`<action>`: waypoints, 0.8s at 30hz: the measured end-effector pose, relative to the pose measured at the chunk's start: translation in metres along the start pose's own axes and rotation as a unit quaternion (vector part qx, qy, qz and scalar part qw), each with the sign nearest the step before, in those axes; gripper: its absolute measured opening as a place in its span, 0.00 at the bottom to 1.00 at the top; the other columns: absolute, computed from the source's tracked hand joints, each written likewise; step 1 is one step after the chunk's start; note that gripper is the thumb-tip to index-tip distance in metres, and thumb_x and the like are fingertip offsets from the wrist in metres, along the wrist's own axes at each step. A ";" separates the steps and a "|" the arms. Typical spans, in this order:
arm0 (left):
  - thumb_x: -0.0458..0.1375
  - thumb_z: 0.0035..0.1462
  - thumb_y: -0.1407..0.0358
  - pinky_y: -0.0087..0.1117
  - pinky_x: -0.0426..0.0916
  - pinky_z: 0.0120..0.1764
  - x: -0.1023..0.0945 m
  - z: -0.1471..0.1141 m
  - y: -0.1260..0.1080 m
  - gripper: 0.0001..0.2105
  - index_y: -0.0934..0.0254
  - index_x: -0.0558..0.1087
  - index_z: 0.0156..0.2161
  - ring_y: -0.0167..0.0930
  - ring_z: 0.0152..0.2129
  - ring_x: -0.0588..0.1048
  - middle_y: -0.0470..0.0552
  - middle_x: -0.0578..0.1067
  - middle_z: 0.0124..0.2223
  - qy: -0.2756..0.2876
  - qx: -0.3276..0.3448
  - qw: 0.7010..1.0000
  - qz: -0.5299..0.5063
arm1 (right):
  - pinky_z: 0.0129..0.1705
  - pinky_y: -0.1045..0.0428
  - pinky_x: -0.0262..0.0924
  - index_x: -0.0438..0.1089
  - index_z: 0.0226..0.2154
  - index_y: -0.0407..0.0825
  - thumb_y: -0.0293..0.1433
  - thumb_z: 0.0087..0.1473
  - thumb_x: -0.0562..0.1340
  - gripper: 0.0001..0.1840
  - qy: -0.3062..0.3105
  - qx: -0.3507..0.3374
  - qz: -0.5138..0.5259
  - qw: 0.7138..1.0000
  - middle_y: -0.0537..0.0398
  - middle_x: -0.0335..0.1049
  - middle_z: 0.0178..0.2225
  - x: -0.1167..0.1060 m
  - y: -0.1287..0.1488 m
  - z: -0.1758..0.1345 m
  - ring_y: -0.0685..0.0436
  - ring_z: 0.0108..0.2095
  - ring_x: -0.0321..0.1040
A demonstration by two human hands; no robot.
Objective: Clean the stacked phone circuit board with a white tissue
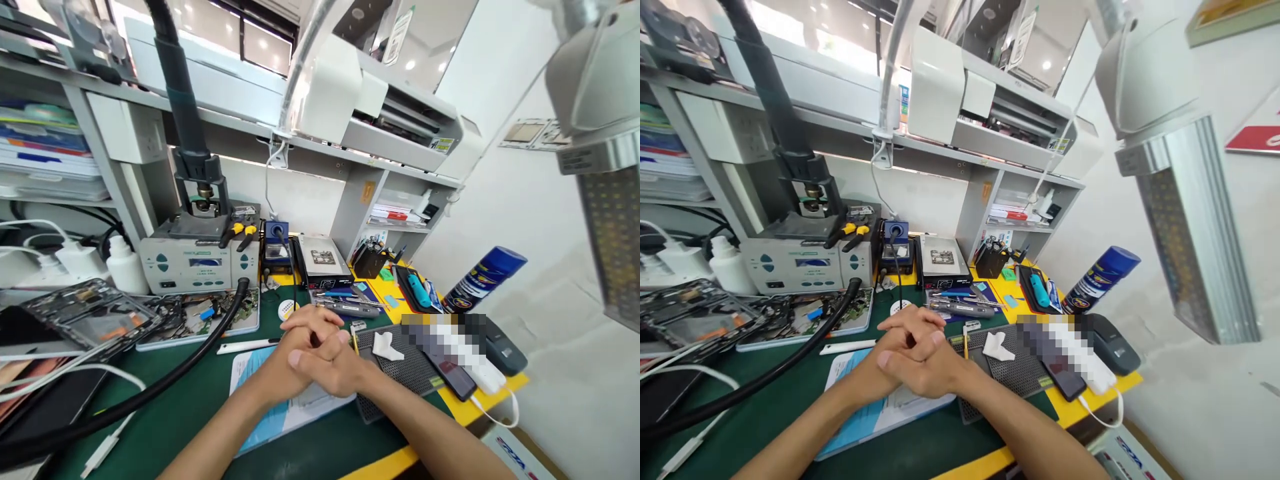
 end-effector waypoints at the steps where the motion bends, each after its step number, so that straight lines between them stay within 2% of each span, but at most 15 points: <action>1: 0.54 0.60 0.47 0.41 0.72 0.49 0.000 0.000 0.001 0.20 0.61 0.70 0.46 0.36 0.45 0.72 0.54 0.68 0.46 -0.001 -0.004 1.000 0.001 | 0.54 0.40 0.64 0.66 0.54 0.49 0.36 0.55 0.60 0.23 0.002 -0.004 -0.003 1.000 0.47 0.66 0.48 0.000 0.001 0.000 0.40 0.52 0.65; 5: 0.55 0.59 0.46 0.44 0.72 0.53 0.001 -0.004 0.001 0.22 0.60 0.70 0.48 0.39 0.50 0.71 0.56 0.69 0.49 0.019 0.003 1.000 -0.005 | 0.58 0.39 0.62 0.65 0.56 0.51 0.39 0.55 0.61 0.26 0.000 -0.032 -0.023 0.999 0.47 0.65 0.50 0.001 0.009 0.001 0.40 0.55 0.63; 9: 0.58 0.58 0.49 0.40 0.72 0.56 -0.002 -0.008 -0.006 0.22 0.57 0.69 0.54 0.39 0.57 0.68 0.55 0.64 0.61 0.019 -0.031 0.999 -0.018 | 0.62 0.37 0.58 0.60 0.62 0.51 0.45 0.53 0.62 0.36 -0.038 -0.096 -0.053 0.993 0.42 0.58 0.60 -0.005 0.018 -0.001 0.36 0.63 0.54; 11: 0.59 0.58 0.49 0.37 0.75 0.51 -0.013 -0.012 -0.012 0.24 0.55 0.68 0.57 0.38 0.56 0.70 0.54 0.62 0.64 -0.013 -0.038 0.999 -0.024 | 0.59 0.38 0.61 0.58 0.63 0.51 0.47 0.54 0.61 0.38 -0.081 -0.117 -0.060 0.988 0.41 0.56 0.61 -0.014 0.017 -0.003 0.36 0.62 0.56; 13: 0.59 0.57 0.48 0.34 0.78 0.43 -0.033 -0.017 -0.015 0.25 0.54 0.67 0.57 0.37 0.50 0.73 0.53 0.66 0.61 -0.075 -0.040 0.996 -0.013 | 0.50 0.44 0.69 0.60 0.61 0.50 0.46 0.56 0.59 0.34 -0.150 -0.112 -0.052 0.981 0.41 0.58 0.59 -0.032 0.009 -0.004 0.39 0.54 0.65; 15: 0.59 0.57 0.46 0.31 0.77 0.35 -0.057 -0.025 -0.010 0.23 0.55 0.69 0.53 0.34 0.42 0.76 0.52 0.73 0.52 -0.141 -0.059 0.988 0.025 | 0.38 0.50 0.70 0.65 0.54 0.47 0.45 0.59 0.56 0.26 -0.234 -0.031 -0.087 0.968 0.42 0.62 0.54 -0.056 -0.009 -0.002 0.44 0.44 0.71; 16: 0.58 0.56 0.45 0.30 0.76 0.33 -0.069 -0.029 -0.006 0.22 0.57 0.71 0.49 0.33 0.37 0.76 0.51 0.76 0.45 -0.161 -0.074 0.983 0.054 | 0.35 0.51 0.69 0.68 0.49 0.46 0.44 0.60 0.54 0.23 -0.276 0.031 -0.130 0.952 0.42 0.64 0.52 -0.070 -0.020 0.000 0.46 0.40 0.71; 18: 0.56 0.57 0.44 0.28 0.72 0.30 -0.088 -0.036 0.001 0.22 0.61 0.74 0.41 0.31 0.29 0.74 0.49 0.76 0.34 -0.192 -0.080 0.971 0.120 | 0.40 0.51 0.68 0.70 0.44 0.45 0.41 0.62 0.52 0.20 -0.317 0.151 -0.220 0.910 0.44 0.69 0.47 -0.097 -0.039 0.010 0.46 0.39 0.70; 20: 0.55 0.57 0.43 0.27 0.68 0.27 -0.100 -0.039 0.005 0.22 0.61 0.75 0.36 0.30 0.25 0.71 0.47 0.74 0.29 -0.213 -0.067 0.960 0.170 | 0.48 0.50 0.65 0.72 0.42 0.44 0.37 0.62 0.55 0.16 -0.299 0.207 -0.260 0.894 0.46 0.73 0.43 -0.117 -0.052 0.034 0.45 0.41 0.71; 22: 0.54 0.58 0.44 0.26 0.64 0.26 -0.107 -0.040 0.007 0.21 0.61 0.74 0.34 0.29 0.24 0.70 0.46 0.73 0.27 -0.233 -0.056 0.954 0.181 | 0.49 0.48 0.65 0.73 0.39 0.43 0.36 0.58 0.61 0.13 -0.247 0.264 -0.291 0.886 0.47 0.75 0.39 -0.128 -0.067 0.065 0.42 0.42 0.72; 24: 0.54 0.58 0.44 0.26 0.63 0.27 -0.110 -0.041 0.007 0.21 0.61 0.74 0.34 0.28 0.23 0.69 0.45 0.72 0.26 -0.250 -0.052 0.953 0.166 | 0.48 0.46 0.67 0.73 0.39 0.41 0.39 0.56 0.66 0.17 -0.196 0.327 -0.320 0.867 0.47 0.75 0.39 -0.134 -0.083 0.093 0.42 0.42 0.72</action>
Point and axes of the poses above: each hand's wrist, its own z-axis towards the middle knuckle, its own x-axis out of the palm, y = z × x, the point moved 7 cm from there along z, towards the middle knuckle
